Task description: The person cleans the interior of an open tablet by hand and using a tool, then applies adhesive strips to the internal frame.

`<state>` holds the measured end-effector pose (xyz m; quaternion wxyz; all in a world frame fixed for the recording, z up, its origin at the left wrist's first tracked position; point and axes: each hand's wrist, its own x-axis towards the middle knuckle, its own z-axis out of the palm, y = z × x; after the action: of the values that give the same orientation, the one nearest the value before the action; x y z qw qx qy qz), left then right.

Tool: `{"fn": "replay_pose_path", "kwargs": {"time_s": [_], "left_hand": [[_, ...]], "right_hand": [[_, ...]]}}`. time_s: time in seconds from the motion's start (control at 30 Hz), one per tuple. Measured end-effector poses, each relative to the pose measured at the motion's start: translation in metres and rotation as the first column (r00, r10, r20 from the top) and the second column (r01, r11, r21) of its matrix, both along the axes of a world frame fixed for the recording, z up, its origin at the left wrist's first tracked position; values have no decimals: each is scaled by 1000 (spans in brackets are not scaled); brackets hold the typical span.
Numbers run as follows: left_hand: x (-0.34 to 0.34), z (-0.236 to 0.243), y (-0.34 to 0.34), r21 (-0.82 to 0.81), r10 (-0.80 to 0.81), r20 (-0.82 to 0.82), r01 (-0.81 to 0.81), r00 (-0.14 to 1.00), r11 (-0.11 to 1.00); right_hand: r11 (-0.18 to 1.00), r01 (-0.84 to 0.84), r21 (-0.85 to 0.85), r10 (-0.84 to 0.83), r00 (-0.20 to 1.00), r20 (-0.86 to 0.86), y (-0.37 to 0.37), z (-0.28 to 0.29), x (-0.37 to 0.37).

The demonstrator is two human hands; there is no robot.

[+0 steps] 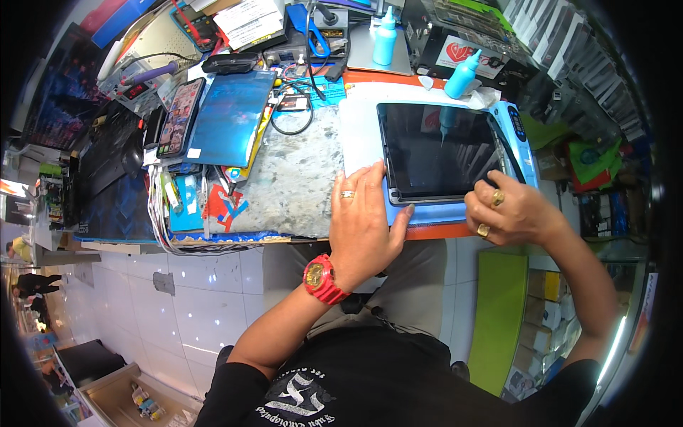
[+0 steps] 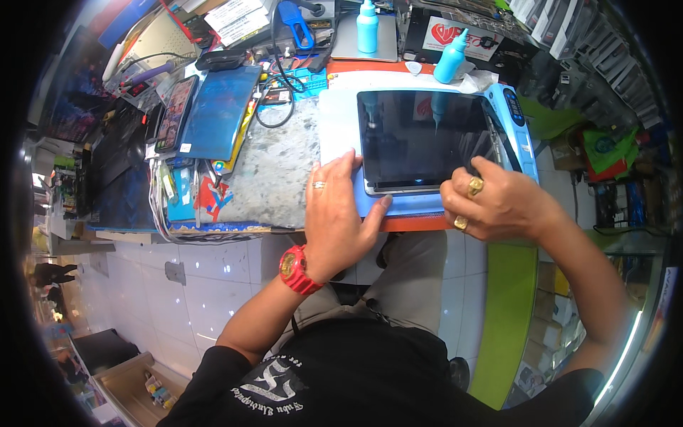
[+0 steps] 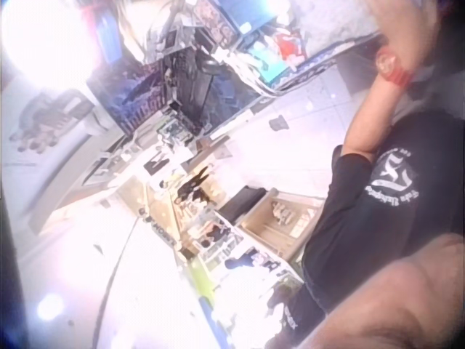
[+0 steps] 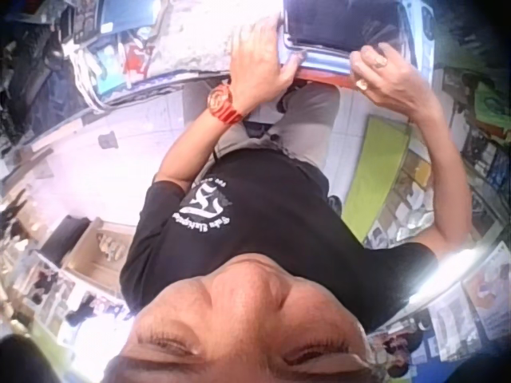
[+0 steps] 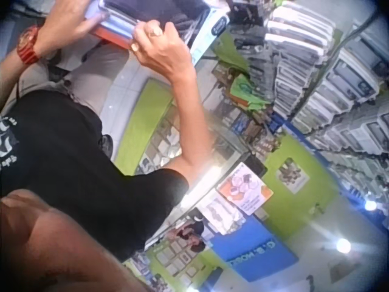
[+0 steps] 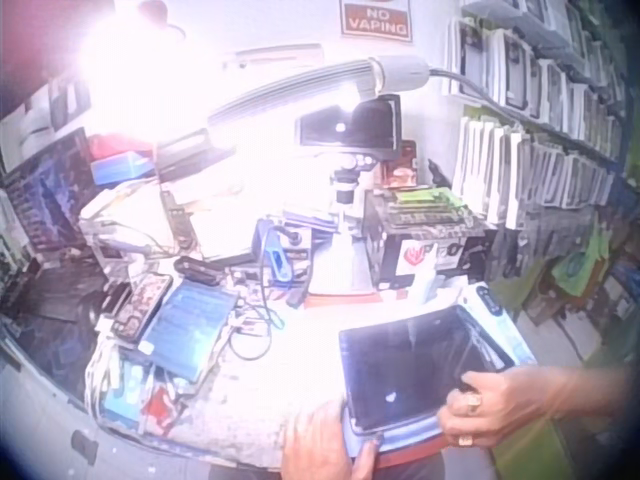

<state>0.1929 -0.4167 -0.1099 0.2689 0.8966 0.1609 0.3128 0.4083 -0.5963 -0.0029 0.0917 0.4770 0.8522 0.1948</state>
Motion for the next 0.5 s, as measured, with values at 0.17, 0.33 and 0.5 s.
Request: {"fn": "replay_pose_path", "kwargs": {"time_s": [0.17, 0.33, 0.5], "left_hand": [[0, -3, 1, -6, -13, 9, 13, 1000, 1000], [0, -3, 1, 3, -23, -7, 23, 1000, 1000], [-1, 1, 1, 10, -17, -33, 18, 999, 1000]], "right_hand": [[985, 36, 169, -35, 999, -6, -5, 17, 17], [934, 176, 310, -115, 972, -205, 2, 25, 42], [846, 294, 444, -164, 938, -306, 22, 31, 66]]}}
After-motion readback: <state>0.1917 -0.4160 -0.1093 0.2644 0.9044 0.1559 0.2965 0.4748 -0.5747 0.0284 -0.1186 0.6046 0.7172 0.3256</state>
